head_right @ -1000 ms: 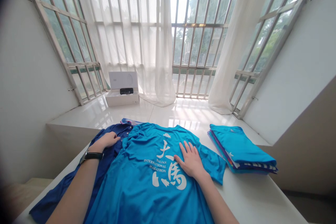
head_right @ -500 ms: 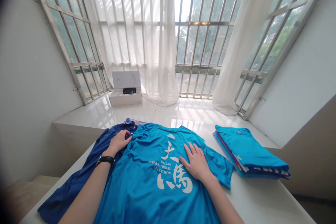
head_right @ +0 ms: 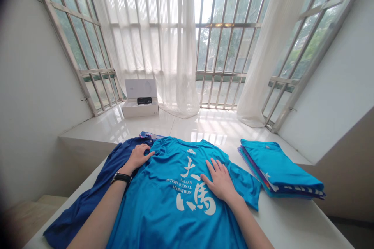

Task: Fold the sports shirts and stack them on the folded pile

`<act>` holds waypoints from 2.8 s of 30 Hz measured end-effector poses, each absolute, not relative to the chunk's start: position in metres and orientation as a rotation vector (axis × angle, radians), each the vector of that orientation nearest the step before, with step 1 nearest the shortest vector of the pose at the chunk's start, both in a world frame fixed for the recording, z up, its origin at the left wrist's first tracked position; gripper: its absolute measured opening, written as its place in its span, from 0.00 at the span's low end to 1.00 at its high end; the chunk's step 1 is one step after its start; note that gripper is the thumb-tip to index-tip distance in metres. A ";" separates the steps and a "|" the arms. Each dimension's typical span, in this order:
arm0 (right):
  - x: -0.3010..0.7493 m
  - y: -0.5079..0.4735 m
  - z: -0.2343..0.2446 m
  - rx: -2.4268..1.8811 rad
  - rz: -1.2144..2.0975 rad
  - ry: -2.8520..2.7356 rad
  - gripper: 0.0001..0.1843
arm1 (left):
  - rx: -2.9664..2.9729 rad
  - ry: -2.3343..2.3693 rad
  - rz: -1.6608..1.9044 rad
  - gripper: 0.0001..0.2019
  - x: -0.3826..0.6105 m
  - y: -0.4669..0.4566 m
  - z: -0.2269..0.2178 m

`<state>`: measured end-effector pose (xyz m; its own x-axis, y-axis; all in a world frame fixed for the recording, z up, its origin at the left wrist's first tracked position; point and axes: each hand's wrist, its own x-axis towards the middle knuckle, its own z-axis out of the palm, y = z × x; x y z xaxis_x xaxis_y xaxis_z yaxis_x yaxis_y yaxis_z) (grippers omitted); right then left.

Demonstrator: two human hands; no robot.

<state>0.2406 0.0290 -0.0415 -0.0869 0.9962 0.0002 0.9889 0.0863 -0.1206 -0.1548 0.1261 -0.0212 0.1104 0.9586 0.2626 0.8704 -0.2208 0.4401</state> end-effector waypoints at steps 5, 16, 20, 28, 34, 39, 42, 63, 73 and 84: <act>0.242 0.030 -0.045 -2.059 0.123 -2.262 0.41 | 1.891 1.546 1.135 0.14 -0.153 0.132 -0.021; 0.243 0.031 -0.046 -2.062 0.129 -2.260 0.40 | 1.212 1.441 1.295 0.28 -0.157 0.129 -0.005; 0.244 0.030 -0.045 -2.064 0.136 -2.261 0.41 | 1.257 1.365 0.996 0.28 -0.164 0.119 0.005; 0.244 0.031 -0.046 -2.050 0.138 -2.246 0.41 | 1.780 1.449 0.824 0.15 -0.159 0.118 0.003; 0.244 0.030 -0.047 -2.042 0.136 -2.249 0.41 | 1.282 1.205 1.254 0.21 -0.160 0.116 0.010; 0.244 0.030 -0.047 -2.042 0.134 -2.253 0.41 | 0.985 1.176 1.488 0.21 -0.170 0.117 0.018; 0.244 0.030 -0.046 -2.044 0.132 -2.248 0.41 | 0.854 1.168 1.616 0.21 -0.179 0.120 0.019; 0.242 0.029 -0.041 -2.060 0.171 -2.260 0.42 | 1.890 2.184 0.603 0.24 -0.181 0.124 -0.018; 0.243 0.029 -0.043 -2.047 0.158 -2.251 0.42 | 1.522 1.720 1.294 0.19 -0.176 0.124 0.007; 0.244 0.030 -0.045 -2.046 0.147 -2.252 0.41 | 0.827 1.093 1.604 0.23 -0.183 0.117 0.018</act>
